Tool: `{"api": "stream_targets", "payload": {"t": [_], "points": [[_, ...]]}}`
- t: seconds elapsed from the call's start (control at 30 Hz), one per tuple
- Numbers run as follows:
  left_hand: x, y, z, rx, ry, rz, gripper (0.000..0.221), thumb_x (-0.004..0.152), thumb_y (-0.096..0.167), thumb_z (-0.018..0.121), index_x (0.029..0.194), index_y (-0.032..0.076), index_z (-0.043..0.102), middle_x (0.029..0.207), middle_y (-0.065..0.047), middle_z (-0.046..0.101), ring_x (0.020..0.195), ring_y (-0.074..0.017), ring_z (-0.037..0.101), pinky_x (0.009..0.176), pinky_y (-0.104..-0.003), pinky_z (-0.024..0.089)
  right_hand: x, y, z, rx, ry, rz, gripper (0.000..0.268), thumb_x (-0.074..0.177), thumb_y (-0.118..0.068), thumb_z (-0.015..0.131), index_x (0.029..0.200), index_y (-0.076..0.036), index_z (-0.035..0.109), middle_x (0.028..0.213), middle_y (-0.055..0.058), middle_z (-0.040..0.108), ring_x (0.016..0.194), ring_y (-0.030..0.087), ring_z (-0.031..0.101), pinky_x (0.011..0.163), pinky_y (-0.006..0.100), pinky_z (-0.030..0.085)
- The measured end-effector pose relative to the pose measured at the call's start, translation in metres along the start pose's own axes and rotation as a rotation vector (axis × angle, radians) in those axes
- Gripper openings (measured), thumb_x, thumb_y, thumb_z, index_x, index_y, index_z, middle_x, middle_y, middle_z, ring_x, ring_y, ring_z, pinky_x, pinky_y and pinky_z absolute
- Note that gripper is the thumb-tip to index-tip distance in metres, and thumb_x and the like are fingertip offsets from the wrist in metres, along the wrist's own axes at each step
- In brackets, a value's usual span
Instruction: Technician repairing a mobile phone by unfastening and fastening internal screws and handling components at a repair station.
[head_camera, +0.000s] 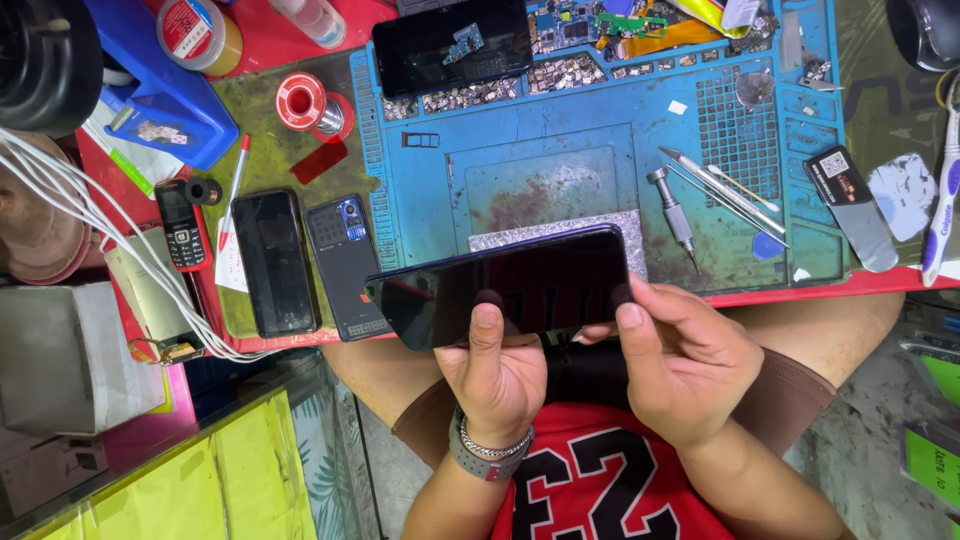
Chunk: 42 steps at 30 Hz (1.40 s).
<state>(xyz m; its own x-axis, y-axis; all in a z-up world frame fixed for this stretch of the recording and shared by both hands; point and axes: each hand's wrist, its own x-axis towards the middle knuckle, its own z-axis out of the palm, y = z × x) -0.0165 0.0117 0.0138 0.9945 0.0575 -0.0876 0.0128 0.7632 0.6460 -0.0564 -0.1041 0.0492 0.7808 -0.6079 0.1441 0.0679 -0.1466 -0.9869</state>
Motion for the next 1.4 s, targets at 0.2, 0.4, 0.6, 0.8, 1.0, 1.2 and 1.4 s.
{"api": "stream_targets", "payload": {"t": [0.2,0.4,0.6,0.8,1.0,1.2,1.4], "points": [[0.0,0.0,0.0,0.017,0.023,0.011,0.03,0.104,0.004,0.063,0.133,0.008,0.063,0.124,-0.007,0.071,0.123,-0.0288,0.064,0.11,-0.052,0.052,0.001,-0.001,-0.003,0.041,-0.026,0.014,0.022,0.096,-0.003,0.062,0.113,0.009,0.066,0.099,0.026,0.073,0.065,0.026,0.076,0.064,0.03,0.065],[0.0,-0.001,-0.003,0.003,-0.034,0.02,0.042,0.107,0.003,0.059,0.148,0.01,0.052,0.141,-0.008,0.063,0.136,-0.0293,0.056,0.119,-0.054,0.044,0.0,0.003,-0.007,0.041,-0.048,0.078,0.018,0.098,0.002,0.061,0.114,0.008,0.067,0.1,0.023,0.072,0.068,0.029,0.079,0.066,0.029,0.065],[-0.003,-0.003,-0.005,0.032,-0.043,0.067,0.046,0.107,0.003,0.062,0.151,0.013,0.05,0.145,-0.006,0.06,0.138,-0.0272,0.054,0.12,-0.053,0.044,0.001,0.005,-0.006,0.062,0.0,0.117,0.013,0.097,0.002,0.067,0.108,0.007,0.068,0.095,0.019,0.071,0.065,0.029,0.077,0.063,0.031,0.068],[-0.002,-0.002,-0.009,0.042,-0.026,0.06,0.045,0.106,0.003,0.063,0.148,0.013,0.052,0.137,-0.006,0.065,0.133,-0.028,0.058,0.117,-0.053,0.047,-0.002,0.009,-0.01,0.174,-0.046,0.157,0.02,0.096,0.004,0.062,0.115,0.008,0.066,0.103,0.022,0.072,0.07,0.031,0.078,0.068,0.033,0.069],[-0.001,-0.002,-0.008,0.03,-0.053,0.069,0.049,0.107,0.002,0.061,0.153,0.015,0.048,0.147,-0.005,0.059,0.139,-0.0262,0.053,0.121,-0.053,0.043,0.004,0.004,-0.006,0.124,-0.05,0.168,0.017,0.097,0.002,0.066,0.113,0.006,0.068,0.101,0.019,0.071,0.069,0.029,0.079,0.067,0.03,0.068],[-0.002,-0.005,-0.016,0.014,-0.007,0.051,0.046,0.105,0.002,0.064,0.147,0.015,0.054,0.134,-0.005,0.067,0.13,-0.0271,0.06,0.114,-0.054,0.049,-0.004,0.015,-0.013,0.283,-0.114,0.186,0.03,0.096,0.003,0.063,0.126,0.005,0.064,0.098,0.017,0.073,0.076,0.031,0.08,0.075,0.036,0.072],[0.0,-0.004,-0.015,0.005,-0.049,0.052,0.044,0.107,0.004,0.062,0.148,0.015,0.052,0.14,-0.005,0.063,0.135,-0.0264,0.056,0.119,-0.053,0.044,0.007,0.007,-0.006,0.165,-0.102,0.214,0.02,0.096,-0.001,0.067,0.115,0.006,0.068,0.093,0.019,0.074,0.07,0.028,0.079,0.068,0.032,0.069]]}}
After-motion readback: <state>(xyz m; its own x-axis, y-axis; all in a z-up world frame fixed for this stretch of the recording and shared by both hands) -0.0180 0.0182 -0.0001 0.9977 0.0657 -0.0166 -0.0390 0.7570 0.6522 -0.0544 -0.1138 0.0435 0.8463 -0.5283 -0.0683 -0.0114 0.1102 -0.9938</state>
